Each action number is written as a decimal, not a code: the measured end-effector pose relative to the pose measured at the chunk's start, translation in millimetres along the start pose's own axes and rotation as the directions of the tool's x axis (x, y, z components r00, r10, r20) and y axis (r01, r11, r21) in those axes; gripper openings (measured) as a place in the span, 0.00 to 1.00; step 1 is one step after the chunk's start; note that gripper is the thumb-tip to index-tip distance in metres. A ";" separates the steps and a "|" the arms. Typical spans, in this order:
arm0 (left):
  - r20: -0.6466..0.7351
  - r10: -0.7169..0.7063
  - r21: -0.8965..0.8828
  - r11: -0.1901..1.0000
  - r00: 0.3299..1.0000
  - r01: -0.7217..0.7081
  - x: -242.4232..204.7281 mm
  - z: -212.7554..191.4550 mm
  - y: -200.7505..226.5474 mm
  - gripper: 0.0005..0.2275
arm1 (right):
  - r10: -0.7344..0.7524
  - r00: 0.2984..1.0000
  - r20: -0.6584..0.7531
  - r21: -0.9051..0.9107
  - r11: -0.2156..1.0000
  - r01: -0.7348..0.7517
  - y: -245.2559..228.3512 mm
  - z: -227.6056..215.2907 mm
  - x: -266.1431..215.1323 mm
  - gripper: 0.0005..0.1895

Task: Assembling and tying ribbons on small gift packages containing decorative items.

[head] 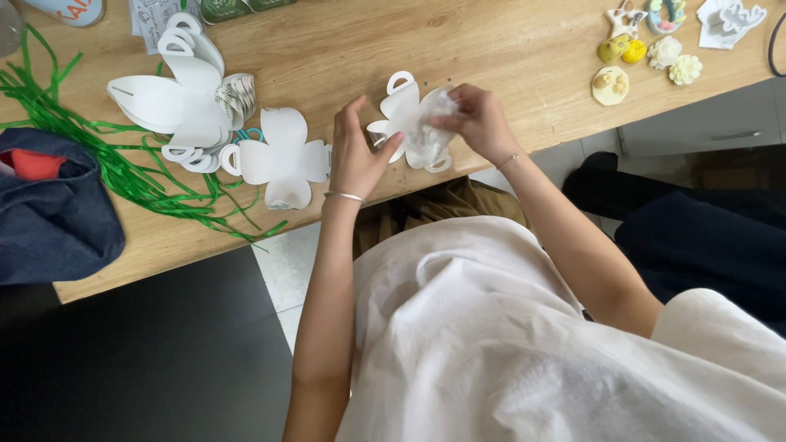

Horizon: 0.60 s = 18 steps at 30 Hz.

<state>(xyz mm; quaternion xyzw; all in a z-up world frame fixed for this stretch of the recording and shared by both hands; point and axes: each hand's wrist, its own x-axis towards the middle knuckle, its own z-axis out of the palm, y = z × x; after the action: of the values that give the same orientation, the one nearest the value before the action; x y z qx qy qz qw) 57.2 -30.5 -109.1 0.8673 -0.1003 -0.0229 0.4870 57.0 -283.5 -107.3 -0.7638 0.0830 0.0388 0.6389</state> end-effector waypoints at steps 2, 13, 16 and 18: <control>0.058 0.024 0.042 0.999 0.998 -0.026 21.6 2.2 -3.6 0.41 | -0.077 0.988 0.132 -0.175 0.979 0.100 0.1 7.7 13.5 0.16; 0.406 -0.135 0.105 0.989 0.904 0.101 80.5 64.5 -71.9 0.49 | 0.099 0.825 0.556 -0.641 0.684 0.350 31.7 37.0 83.5 0.23; 0.343 -0.170 0.283 0.956 0.924 0.071 79.3 70.6 -61.3 0.48 | 0.132 0.839 0.528 -0.703 0.622 0.345 42.8 35.6 83.6 0.23; 0.341 -0.305 0.404 0.902 0.889 0.154 76.1 69.7 -40.7 0.46 | -0.122 0.766 0.631 -0.519 0.668 0.534 54.9 32.7 83.9 0.23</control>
<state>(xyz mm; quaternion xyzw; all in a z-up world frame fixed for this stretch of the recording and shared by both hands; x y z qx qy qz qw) 128.2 -83.3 -175.8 0.9255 -0.0941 -0.2371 0.2800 131.3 -267.2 -180.4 -0.8981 -0.2684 0.1604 0.3094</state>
